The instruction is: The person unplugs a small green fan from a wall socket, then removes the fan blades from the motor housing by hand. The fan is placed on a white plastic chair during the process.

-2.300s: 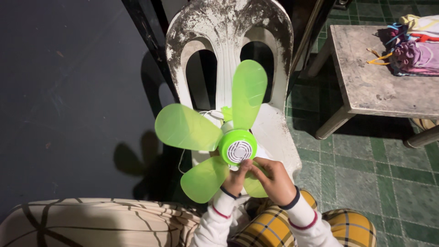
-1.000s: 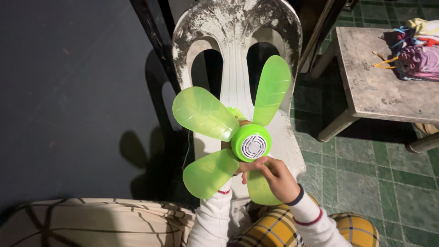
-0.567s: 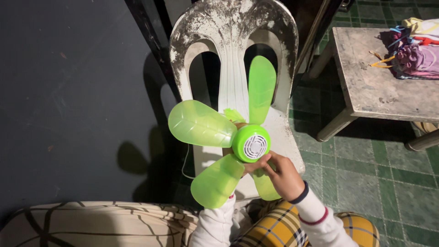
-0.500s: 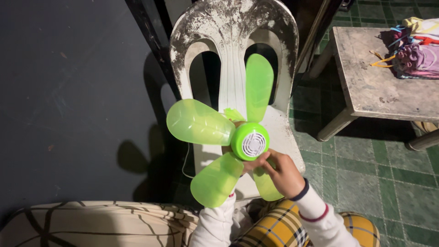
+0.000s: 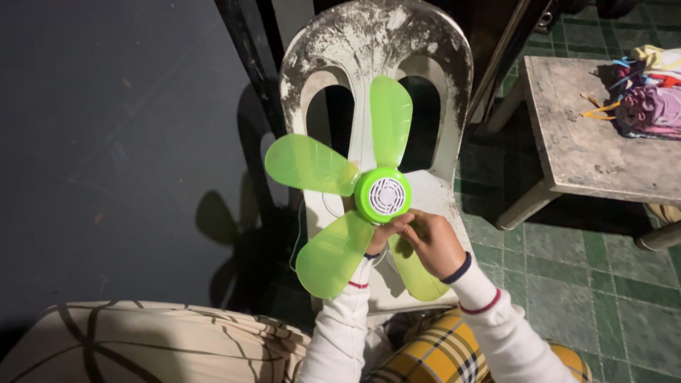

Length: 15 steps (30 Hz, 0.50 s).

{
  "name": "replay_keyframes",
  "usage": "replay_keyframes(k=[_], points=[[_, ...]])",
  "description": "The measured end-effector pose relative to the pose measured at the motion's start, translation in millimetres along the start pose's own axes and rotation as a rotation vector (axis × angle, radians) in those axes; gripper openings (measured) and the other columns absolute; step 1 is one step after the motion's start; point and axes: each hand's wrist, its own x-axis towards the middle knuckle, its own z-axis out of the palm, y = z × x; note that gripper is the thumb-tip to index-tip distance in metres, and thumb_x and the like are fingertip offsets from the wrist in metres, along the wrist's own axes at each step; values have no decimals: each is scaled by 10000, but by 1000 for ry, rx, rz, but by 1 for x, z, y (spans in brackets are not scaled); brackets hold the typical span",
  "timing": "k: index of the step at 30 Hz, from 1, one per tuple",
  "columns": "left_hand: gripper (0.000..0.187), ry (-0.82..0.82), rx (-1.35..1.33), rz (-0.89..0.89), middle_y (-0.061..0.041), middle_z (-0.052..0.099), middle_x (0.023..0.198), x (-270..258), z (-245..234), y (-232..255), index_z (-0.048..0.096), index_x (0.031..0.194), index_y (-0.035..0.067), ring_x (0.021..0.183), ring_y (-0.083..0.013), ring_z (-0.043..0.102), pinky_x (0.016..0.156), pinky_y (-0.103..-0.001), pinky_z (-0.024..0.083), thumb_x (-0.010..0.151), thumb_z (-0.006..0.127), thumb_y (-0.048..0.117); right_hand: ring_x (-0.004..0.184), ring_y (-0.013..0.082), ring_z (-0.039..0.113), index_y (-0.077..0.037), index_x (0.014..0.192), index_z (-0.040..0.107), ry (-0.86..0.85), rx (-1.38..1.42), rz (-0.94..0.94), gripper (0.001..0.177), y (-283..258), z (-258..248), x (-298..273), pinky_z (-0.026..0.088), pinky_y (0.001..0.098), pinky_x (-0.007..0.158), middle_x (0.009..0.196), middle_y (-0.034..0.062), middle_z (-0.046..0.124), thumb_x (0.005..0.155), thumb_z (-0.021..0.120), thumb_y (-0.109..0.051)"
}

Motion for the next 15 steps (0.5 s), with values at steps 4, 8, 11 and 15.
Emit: replay_keyframes(k=[4,8,11,15], points=[[1008,226,240,-102,-223,414,1520,-29,9,27,214,1600,-9,1375,-266,471,1192,-427,388,885,822,361,568,151,719,27,1152,680,36,42,-3,310,0,-1,4,571,300,564,692,107,762,971,633,-220],[903,19,540,-348,-307,302,1620,-81,26,104,176,1579,-104,1484,-415,321,1205,-506,251,984,713,312,566,163,717,22,1097,699,95,26,26,298,-6,-2,8,565,306,567,687,115,766,960,660,-239],[809,-608,764,-670,-182,638,1304,-80,12,170,356,1503,-11,1198,-386,576,1068,-461,393,913,738,390,573,166,740,4,1051,710,113,-35,39,286,-10,-5,4,572,312,572,680,106,770,956,661,-262],[490,-698,1145,-558,-93,655,1177,-13,7,211,559,1399,177,1128,-288,636,961,-402,472,969,677,380,582,183,751,-36,1018,719,150,-200,-23,266,-20,-6,0,566,328,578,667,85,756,950,674,-289]])
